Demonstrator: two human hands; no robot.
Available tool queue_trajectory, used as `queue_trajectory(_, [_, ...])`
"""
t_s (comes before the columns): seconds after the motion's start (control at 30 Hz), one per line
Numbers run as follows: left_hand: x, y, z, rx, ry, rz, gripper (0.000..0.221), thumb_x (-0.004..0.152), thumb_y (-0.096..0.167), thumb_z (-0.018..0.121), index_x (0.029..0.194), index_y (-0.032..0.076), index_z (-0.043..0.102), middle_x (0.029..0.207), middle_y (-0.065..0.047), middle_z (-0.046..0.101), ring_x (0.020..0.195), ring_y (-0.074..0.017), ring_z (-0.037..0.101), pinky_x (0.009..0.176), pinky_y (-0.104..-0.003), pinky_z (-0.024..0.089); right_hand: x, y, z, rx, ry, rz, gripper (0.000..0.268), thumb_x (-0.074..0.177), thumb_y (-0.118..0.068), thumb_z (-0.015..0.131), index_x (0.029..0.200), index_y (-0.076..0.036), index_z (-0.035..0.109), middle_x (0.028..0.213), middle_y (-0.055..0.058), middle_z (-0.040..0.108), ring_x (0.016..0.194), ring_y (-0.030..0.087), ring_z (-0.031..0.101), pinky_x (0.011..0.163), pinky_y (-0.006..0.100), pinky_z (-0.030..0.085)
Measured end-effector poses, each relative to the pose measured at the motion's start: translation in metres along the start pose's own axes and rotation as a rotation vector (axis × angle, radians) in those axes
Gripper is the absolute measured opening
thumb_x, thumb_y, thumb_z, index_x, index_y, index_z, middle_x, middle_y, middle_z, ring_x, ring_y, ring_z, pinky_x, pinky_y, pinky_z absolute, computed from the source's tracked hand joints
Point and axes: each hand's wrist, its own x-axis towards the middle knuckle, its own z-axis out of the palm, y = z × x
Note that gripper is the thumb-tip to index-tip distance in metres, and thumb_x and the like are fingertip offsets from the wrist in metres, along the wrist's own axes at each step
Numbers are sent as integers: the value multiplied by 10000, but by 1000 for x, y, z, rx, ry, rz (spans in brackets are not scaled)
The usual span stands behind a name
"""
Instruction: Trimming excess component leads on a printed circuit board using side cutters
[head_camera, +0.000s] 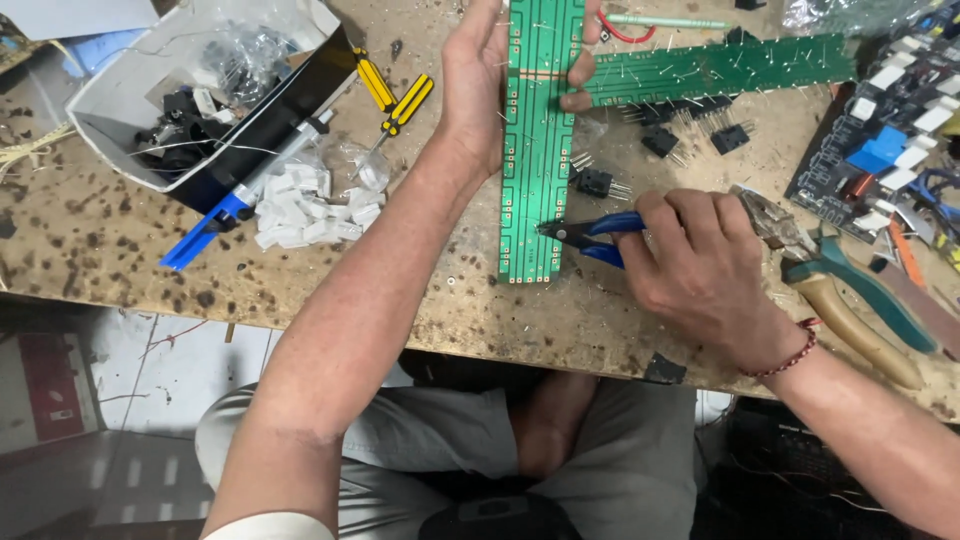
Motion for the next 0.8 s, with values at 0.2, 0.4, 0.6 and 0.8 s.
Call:
queue_trajectory(0.2, [0,-1,0,-30,53,-47,562,925,479,484,1080,-18,695,948,-92,698,692,-185,560,574,-317,396,6,-2,-1,27,-5,12,364,1092,-101,572,730,-113,541,993,104,657,790,249,571,656,349,377])
queue_trajectory(0.4, [0,-6,-4,-81,117,-72,742,922,596,470,1168,-78,660,955,-138,694,677,-193,579,553,-318,417,2,-4,6,67,-20,31,314,1029,-64,635,725,-100,567,971,98,629,787,262,534,643,362,374])
queue_trajectory(0.6, [2,-12,-1,-140,310,-172,723,889,621,473,981,-67,679,839,-156,703,613,-211,585,495,-320,443,4,0,4,-19,16,4,384,1074,-93,596,691,-76,575,893,50,623,660,196,423,569,306,307])
queue_trajectory(0.8, [0,-9,-3,-80,291,-162,731,913,630,430,1018,-44,693,875,-137,708,635,-205,597,520,-328,451,-1,7,15,23,-71,-42,526,1159,-352,557,700,-99,511,842,21,498,622,157,449,529,286,388])
